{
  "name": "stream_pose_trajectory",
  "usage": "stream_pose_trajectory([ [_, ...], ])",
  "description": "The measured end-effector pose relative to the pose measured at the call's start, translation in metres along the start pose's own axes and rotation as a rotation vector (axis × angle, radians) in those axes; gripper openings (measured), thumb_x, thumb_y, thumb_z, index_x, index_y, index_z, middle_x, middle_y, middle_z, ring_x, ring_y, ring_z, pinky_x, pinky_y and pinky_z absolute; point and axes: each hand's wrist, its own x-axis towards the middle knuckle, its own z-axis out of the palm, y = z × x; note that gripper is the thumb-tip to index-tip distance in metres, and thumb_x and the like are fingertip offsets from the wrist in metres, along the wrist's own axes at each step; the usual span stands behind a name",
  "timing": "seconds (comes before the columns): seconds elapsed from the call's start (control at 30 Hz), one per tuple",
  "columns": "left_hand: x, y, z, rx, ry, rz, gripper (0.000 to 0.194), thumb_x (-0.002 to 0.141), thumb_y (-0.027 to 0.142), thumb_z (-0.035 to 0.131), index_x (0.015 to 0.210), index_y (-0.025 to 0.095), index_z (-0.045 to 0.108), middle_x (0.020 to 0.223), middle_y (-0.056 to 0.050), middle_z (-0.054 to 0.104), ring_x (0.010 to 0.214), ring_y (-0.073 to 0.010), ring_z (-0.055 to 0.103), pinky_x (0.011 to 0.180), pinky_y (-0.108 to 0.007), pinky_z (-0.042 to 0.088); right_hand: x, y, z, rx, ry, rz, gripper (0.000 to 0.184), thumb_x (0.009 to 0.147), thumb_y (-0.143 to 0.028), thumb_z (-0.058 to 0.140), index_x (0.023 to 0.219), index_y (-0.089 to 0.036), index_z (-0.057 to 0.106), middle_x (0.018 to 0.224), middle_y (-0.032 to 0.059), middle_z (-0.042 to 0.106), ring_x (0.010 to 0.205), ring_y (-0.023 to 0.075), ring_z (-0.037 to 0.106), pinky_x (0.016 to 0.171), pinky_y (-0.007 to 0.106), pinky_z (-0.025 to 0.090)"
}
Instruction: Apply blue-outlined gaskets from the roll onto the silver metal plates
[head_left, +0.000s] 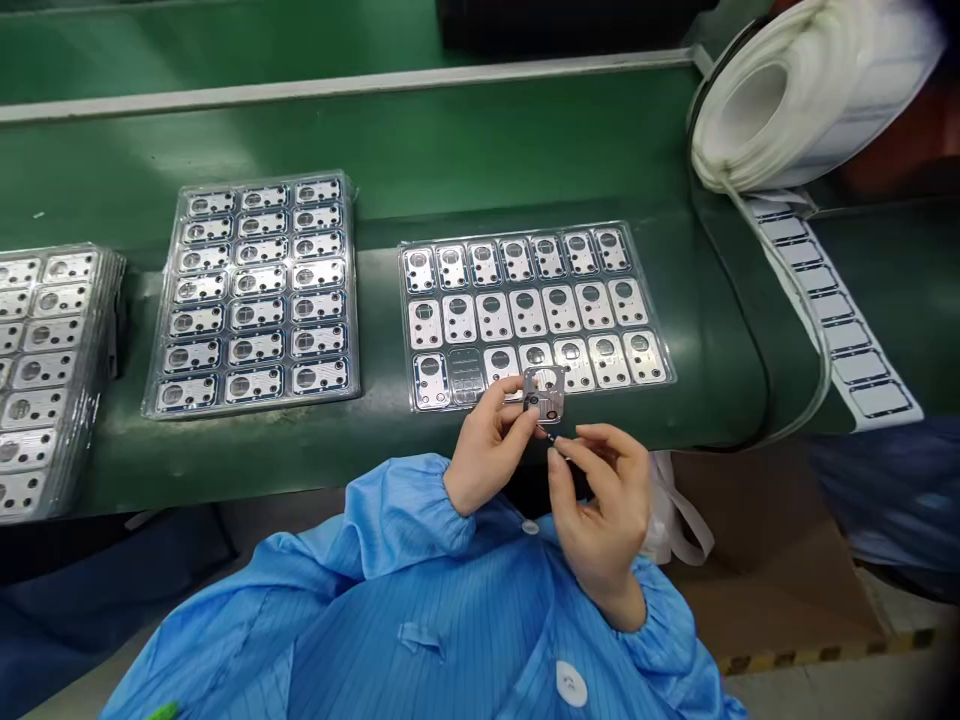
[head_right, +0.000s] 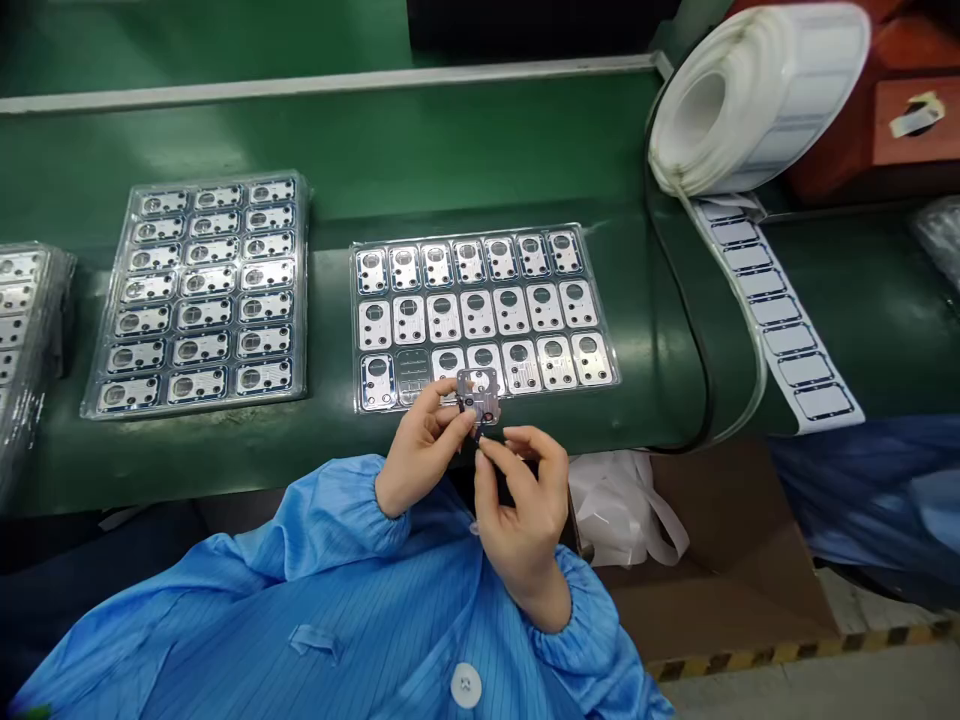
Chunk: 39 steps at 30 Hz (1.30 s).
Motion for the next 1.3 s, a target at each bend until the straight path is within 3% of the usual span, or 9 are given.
stream_pose_trajectory([
  [0.23, -0.001, 0.002, -0.001, -0.010, -0.030, -0.014, 0.037, 0.088, 0.032, 0.065, 0.117, 0.016, 0.049, 0.073, 0.001, 0.066, 0.070, -0.0109, 0.063, 0.071, -0.023, 0.047, -0.001, 0.006, 0.001, 0.021, 0.029, 0.147, 0.019, 0.091, -0.017, 0.061, 0.107, -0.020, 0.070, 0.108, 0.0080, 0.061, 0.103, 0.0197, 0.063, 0.087, 0.038, 0.057],
  [0.77, 0.000, 0.002, -0.001, -0.004, -0.058, -0.042, 0.040, 0.088, 0.029, 0.064, 0.123, 0.017, 0.047, 0.068, 0.002, 0.063, 0.067, -0.0111, 0.062, 0.068, -0.024, 0.047, 0.002, 0.011, 0.003, -0.044, 0.039, 0.039, 0.022, 0.089, -0.013, 0.060, 0.108, -0.019, 0.070, 0.106, 0.0095, 0.062, 0.098, 0.0201, 0.065, 0.082, 0.037, 0.057],
  [1.3, 0.000, 0.003, -0.002, 0.021, -0.085, -0.042, 0.041, 0.088, 0.027, 0.060, 0.125, 0.016, 0.047, 0.069, 0.001, 0.064, 0.064, -0.0111, 0.059, 0.066, -0.025, 0.045, 0.001, 0.014, 0.001, 0.003, 0.009, 0.084, 0.023, 0.090, -0.015, 0.060, 0.109, -0.021, 0.071, 0.106, 0.0082, 0.064, 0.101, 0.0206, 0.064, 0.086, 0.039, 0.057],
])
